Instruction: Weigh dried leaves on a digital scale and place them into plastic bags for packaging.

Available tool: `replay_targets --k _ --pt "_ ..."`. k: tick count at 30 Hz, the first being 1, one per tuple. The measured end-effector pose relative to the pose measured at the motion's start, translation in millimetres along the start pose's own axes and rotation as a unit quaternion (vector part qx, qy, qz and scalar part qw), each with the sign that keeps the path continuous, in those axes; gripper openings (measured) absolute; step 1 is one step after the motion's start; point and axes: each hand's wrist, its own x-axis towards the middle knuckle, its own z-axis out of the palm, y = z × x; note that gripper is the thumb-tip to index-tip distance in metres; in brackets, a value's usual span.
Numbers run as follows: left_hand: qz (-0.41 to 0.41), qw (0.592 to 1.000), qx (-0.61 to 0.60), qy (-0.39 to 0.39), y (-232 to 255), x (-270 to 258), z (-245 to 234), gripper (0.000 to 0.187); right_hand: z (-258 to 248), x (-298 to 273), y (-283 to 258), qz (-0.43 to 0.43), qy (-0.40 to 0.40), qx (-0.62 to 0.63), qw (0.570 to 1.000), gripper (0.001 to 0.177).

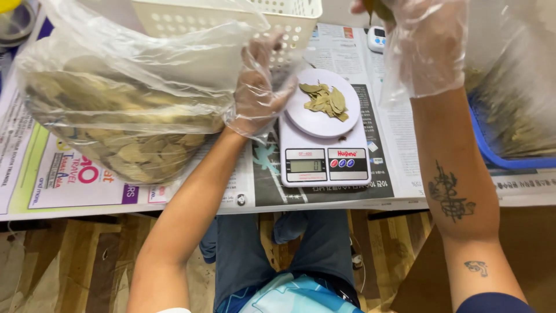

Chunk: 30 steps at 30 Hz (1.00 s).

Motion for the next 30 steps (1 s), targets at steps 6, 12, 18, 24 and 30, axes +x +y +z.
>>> replay_targets --k 6,12,18,24,30 --pt "-0.096 0.97 0.183 0.129 28.9 13.0 -6.5 0.068 57.6 24.4 90.4 -0.481 -0.079 0.356 0.797 0.009" --pt "-0.083 0.977 0.164 0.111 26.1 11.8 -7.4 0.07 99.8 46.7 110.8 -0.652 0.042 0.103 0.75 0.022" --pt "-0.118 0.962 0.23 0.085 40.6 15.3 -9.3 0.069 102.5 32.5 112.3 -0.672 0.062 0.005 0.738 0.013" --pt "-0.096 0.977 0.168 0.086 40.2 15.8 -10.0 0.067 98.5 24.2 118.5 -0.637 0.06 -0.084 0.764 0.036" --pt "-0.103 0.977 0.17 0.076 32.0 11.1 -9.0 0.07 92.5 15.4 116.6 -0.609 0.053 -0.133 0.78 0.067"
